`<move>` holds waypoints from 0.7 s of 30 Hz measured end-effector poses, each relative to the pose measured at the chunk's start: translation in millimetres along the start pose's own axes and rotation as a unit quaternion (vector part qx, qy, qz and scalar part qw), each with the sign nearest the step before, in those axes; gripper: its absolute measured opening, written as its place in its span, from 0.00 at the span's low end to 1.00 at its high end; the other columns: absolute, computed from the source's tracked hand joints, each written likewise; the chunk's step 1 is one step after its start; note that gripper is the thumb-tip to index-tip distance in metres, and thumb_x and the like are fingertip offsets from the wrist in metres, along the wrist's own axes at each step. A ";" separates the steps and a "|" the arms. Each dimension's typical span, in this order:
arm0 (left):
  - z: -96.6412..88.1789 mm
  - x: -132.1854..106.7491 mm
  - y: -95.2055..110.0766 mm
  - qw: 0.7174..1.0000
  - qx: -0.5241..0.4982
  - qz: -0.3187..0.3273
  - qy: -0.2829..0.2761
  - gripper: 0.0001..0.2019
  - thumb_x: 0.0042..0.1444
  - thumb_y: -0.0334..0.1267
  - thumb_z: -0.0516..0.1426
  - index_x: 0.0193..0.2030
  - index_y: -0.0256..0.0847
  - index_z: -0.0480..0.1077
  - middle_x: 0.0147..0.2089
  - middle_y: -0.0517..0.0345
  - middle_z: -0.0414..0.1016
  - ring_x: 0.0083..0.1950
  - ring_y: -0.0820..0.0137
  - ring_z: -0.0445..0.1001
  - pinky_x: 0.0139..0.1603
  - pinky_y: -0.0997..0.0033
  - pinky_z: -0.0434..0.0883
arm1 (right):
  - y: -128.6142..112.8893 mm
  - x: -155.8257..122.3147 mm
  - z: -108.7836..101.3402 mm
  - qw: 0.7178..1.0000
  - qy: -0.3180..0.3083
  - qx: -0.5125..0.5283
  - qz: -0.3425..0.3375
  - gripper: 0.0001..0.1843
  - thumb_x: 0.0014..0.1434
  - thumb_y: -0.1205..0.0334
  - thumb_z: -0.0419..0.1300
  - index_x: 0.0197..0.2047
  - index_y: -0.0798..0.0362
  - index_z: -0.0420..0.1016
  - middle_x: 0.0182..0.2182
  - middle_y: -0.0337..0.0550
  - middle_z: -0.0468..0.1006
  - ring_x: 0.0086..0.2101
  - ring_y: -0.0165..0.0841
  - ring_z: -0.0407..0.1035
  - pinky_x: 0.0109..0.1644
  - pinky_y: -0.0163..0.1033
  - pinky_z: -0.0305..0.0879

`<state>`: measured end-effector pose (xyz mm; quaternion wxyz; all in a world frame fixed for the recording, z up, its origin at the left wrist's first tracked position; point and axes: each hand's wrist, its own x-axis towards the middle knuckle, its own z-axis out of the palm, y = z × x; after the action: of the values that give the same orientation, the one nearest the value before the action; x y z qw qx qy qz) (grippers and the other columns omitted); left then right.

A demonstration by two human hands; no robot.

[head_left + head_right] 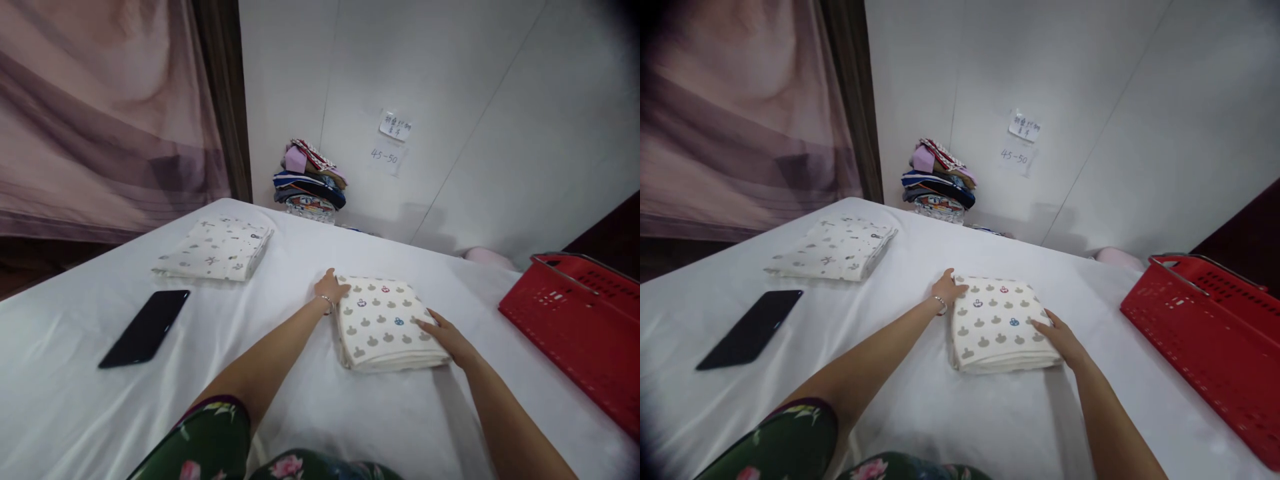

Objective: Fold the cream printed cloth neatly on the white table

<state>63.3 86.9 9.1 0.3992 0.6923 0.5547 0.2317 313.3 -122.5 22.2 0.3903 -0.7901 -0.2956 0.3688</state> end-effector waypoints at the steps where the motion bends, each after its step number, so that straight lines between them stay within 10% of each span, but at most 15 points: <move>1: 0.5 -0.8 0.8 1.000 -0.014 0.008 -0.003 0.36 0.42 0.41 0.61 0.59 0.38 0.56 0.49 0.45 0.71 0.52 0.58 0.68 0.51 0.63 0.63 | 0.5 -0.5 0.3 1.000 -0.007 0.023 -0.004 0.45 0.44 0.49 0.66 0.62 0.52 0.54 0.54 0.51 0.68 0.45 0.41 0.70 0.48 0.41 0.68; 8: -25.3 14.0 0.3 0.990 -0.101 0.065 0.069 0.33 0.44 0.38 0.60 0.59 0.42 0.56 0.42 0.56 0.72 0.40 0.69 0.72 0.40 0.72 0.67 | -27.3 13.9 7.9 0.993 0.010 0.078 -0.089 0.45 0.42 0.54 0.68 0.61 0.51 0.57 0.51 0.48 0.71 0.40 0.39 0.72 0.42 0.41 0.71; 14: -61.5 43.5 -29.5 0.986 -0.101 -0.040 0.125 0.36 0.42 0.39 0.63 0.59 0.36 0.55 0.45 0.48 0.71 0.45 0.64 0.72 0.45 0.68 0.67 | -60.8 67.0 54.8 0.990 0.029 -0.030 -0.133 0.40 0.42 0.52 0.66 0.58 0.54 0.62 0.48 0.53 0.73 0.41 0.43 0.72 0.45 0.45 0.69; 21: -71.9 10.4 -66.0 0.988 -0.086 -0.035 0.124 0.30 0.49 0.47 0.58 0.57 0.38 0.58 0.54 0.46 0.67 0.44 0.66 0.72 0.46 0.67 0.68 | -41.8 88.9 68.9 0.970 0.057 -0.157 -0.178 0.31 0.48 0.47 0.59 0.53 0.55 0.69 0.46 0.51 0.74 0.47 0.44 0.68 0.51 0.48 0.62</move>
<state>-27.2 122.4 -4.3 0.3936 0.6013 0.6017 0.3485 298.9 -6.1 -3.4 0.3367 -0.7962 -0.4628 0.1963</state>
